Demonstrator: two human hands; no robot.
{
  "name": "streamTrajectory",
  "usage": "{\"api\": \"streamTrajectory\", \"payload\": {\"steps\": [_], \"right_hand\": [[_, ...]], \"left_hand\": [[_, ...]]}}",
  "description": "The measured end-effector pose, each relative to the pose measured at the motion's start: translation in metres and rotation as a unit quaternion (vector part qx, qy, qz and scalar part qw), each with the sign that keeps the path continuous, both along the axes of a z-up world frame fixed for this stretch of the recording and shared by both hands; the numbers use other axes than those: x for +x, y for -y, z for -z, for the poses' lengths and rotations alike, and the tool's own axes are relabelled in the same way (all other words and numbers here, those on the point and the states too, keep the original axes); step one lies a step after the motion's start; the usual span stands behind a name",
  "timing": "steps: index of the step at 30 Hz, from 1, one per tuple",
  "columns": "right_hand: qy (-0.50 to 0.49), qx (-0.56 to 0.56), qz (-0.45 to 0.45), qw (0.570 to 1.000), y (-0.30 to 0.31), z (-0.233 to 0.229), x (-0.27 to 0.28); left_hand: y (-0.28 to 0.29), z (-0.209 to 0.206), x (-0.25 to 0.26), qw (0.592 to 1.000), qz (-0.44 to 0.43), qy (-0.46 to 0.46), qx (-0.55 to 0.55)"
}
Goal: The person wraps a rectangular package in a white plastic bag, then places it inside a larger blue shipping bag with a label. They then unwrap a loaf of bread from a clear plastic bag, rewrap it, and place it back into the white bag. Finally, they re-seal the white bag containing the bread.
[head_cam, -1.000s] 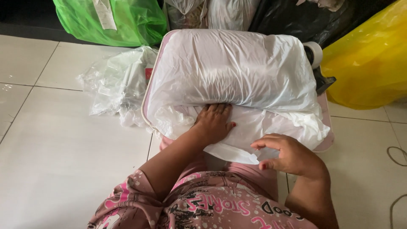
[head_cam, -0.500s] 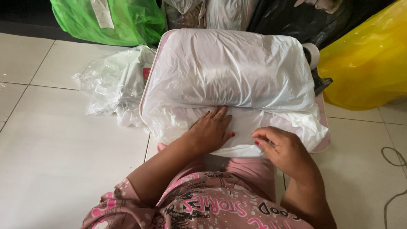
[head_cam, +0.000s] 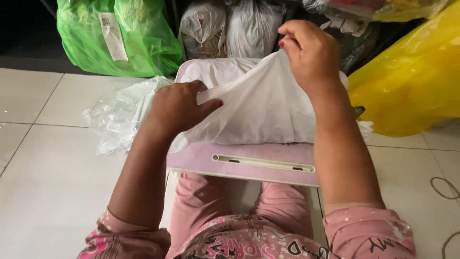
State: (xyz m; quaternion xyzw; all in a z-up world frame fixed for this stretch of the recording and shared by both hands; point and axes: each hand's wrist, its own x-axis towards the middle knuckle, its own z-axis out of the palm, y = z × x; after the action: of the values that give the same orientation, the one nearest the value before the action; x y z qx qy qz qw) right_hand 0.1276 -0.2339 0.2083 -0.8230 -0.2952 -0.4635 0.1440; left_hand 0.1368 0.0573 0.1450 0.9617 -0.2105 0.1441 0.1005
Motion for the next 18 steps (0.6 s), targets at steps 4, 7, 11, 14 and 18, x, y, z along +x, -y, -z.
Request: {"api": "streamTrajectory", "payload": {"steps": [4,7,11,14,18], "right_hand": [[-0.140,0.066,0.020,0.988,0.013,0.028,0.084],[-0.271,0.085,0.029,0.958,0.012,0.055,0.127],[-0.357,0.068,0.036,0.931,0.007,0.090,0.157],[-0.371,0.009,0.112,0.922,0.014,0.130,0.172],[-0.332,-0.017,0.159,0.930,0.039,0.128,0.186]], "left_hand": [[-0.029,0.009,0.036,0.971,0.019,-0.191,-0.140],[-0.039,0.025,0.057,0.951,-0.013,-0.204,-0.231],[-0.055,0.095,0.121,0.953,-0.103,-0.161,-0.234],[-0.056,0.122,0.142,0.938,-0.131,-0.170,-0.272],[-0.054,0.129,0.143,0.905,-0.128,-0.196,-0.356]]}}
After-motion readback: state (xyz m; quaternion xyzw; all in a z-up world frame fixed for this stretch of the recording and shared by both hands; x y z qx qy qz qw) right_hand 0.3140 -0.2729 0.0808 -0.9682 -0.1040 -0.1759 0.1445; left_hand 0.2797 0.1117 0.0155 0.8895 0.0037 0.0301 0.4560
